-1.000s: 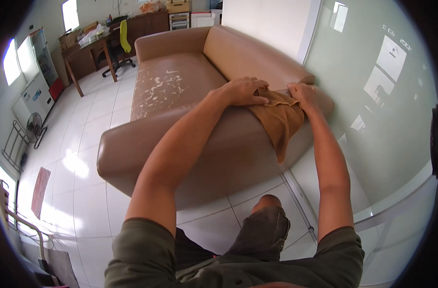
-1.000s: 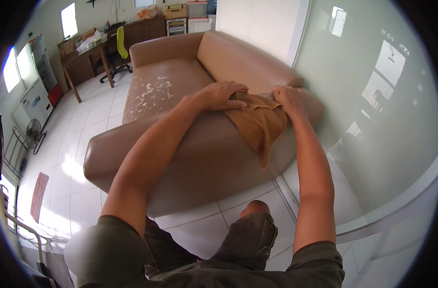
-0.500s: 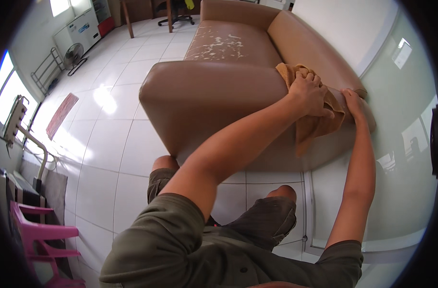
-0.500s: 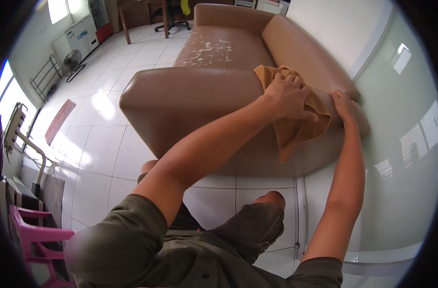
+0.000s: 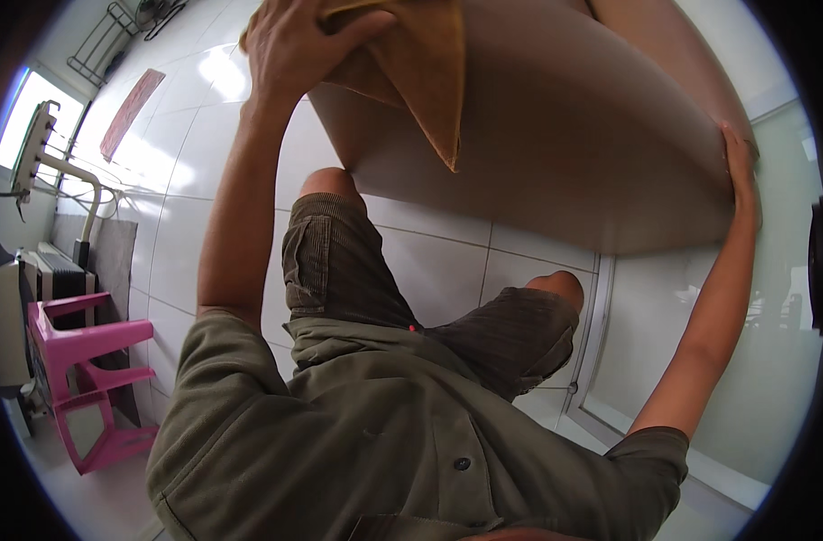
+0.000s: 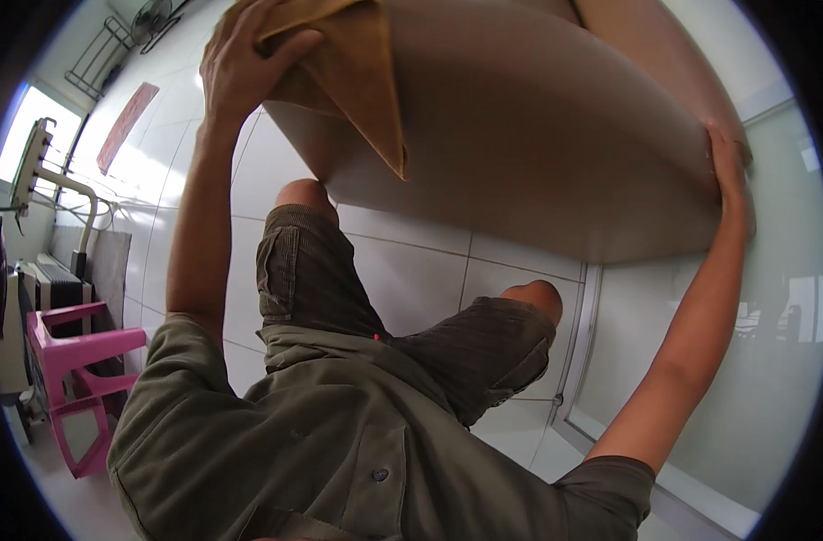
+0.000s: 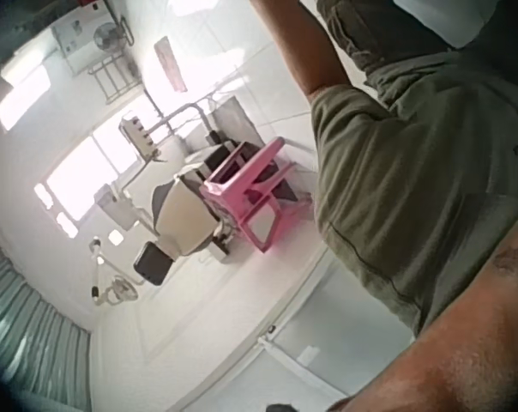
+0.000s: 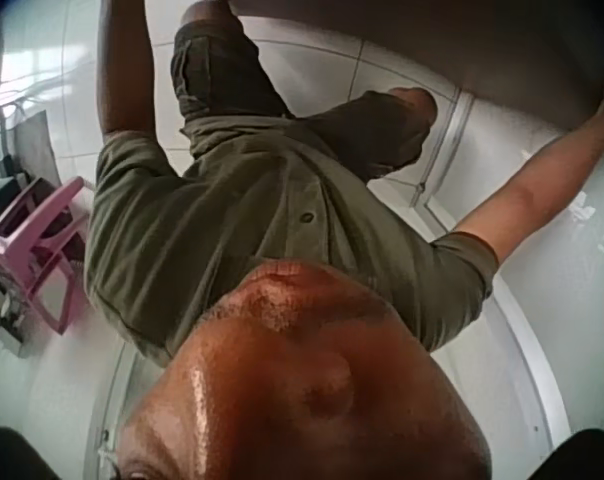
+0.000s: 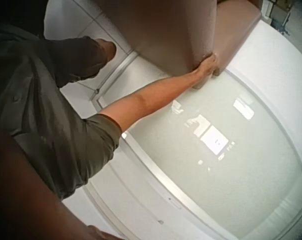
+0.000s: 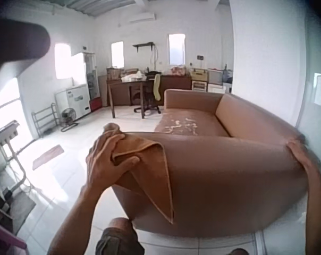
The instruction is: Wiping and cleaning a brown leather sofa with a cloth.
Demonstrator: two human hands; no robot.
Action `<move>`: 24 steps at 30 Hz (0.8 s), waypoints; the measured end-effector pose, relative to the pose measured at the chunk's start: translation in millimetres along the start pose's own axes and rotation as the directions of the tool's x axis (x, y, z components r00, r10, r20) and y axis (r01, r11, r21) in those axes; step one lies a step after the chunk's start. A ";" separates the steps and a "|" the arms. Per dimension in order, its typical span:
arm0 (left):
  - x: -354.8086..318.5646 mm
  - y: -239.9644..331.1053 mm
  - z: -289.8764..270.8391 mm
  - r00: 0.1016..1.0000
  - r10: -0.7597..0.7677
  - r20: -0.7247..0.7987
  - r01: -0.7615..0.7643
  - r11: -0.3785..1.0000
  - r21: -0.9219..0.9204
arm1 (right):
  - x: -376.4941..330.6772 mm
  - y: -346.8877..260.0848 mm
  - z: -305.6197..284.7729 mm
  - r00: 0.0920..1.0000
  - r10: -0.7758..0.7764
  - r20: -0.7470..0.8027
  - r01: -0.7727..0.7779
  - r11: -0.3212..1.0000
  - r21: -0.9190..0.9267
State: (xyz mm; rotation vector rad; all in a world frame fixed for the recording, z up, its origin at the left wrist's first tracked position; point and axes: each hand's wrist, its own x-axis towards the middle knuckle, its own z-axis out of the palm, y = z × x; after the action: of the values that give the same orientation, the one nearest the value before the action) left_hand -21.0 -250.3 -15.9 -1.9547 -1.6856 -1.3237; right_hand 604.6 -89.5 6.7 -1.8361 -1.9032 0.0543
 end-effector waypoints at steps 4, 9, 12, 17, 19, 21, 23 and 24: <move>-57.8 -71.0 55.3 0.827 -0.561 0.019 0.410 0.580 -0.703 | -7.4 -6.7 -4.2 0.999 0.024 -0.029 -0.026 0.997 -0.076; -177.7 -128.4 154.6 0.629 -0.730 0.268 0.388 -0.004 -0.921 | -11.6 -6.1 3.9 0.998 -0.002 -0.070 -0.003 0.998 -0.066; -212.5 -152.4 175.9 0.443 -0.604 0.662 0.706 -0.220 -0.673 | -11.1 1.2 -3.5 0.995 0.000 -0.104 -0.011 0.994 -0.105; -217.0 -157.1 191.1 0.072 -0.604 0.794 0.611 0.656 0.444 | -18.0 -13.4 -2.5 0.995 0.067 -0.072 -0.076 0.988 -0.138; -233.4 -156.0 192.5 0.293 -0.703 0.648 0.362 0.708 0.606 | -20.5 -11.1 5.6 0.992 0.061 -0.110 -0.076 0.988 -0.135; -233.8 -141.2 193.5 0.490 -0.709 0.506 0.229 0.665 0.711 | -25.7 -12.0 2.0 0.991 0.030 -0.127 -0.057 0.975 -0.214; -233.1 -150.1 182.6 0.583 -0.659 0.475 0.235 0.696 0.679 | -30.7 -28.9 11.2 0.984 0.001 -0.179 -0.040 0.976 -0.213; -217.1 -118.3 175.9 0.642 -0.690 0.333 0.713 0.698 0.072 | -37.1 -22.2 0.2 0.981 -0.026 -0.193 -0.032 0.957 -0.287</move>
State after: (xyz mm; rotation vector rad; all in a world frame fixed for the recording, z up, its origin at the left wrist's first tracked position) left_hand -26.4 -237.9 -319.0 -1.6582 -2.8172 -1.2970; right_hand 583.0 -126.7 2.7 -1.9477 -1.8454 -0.4106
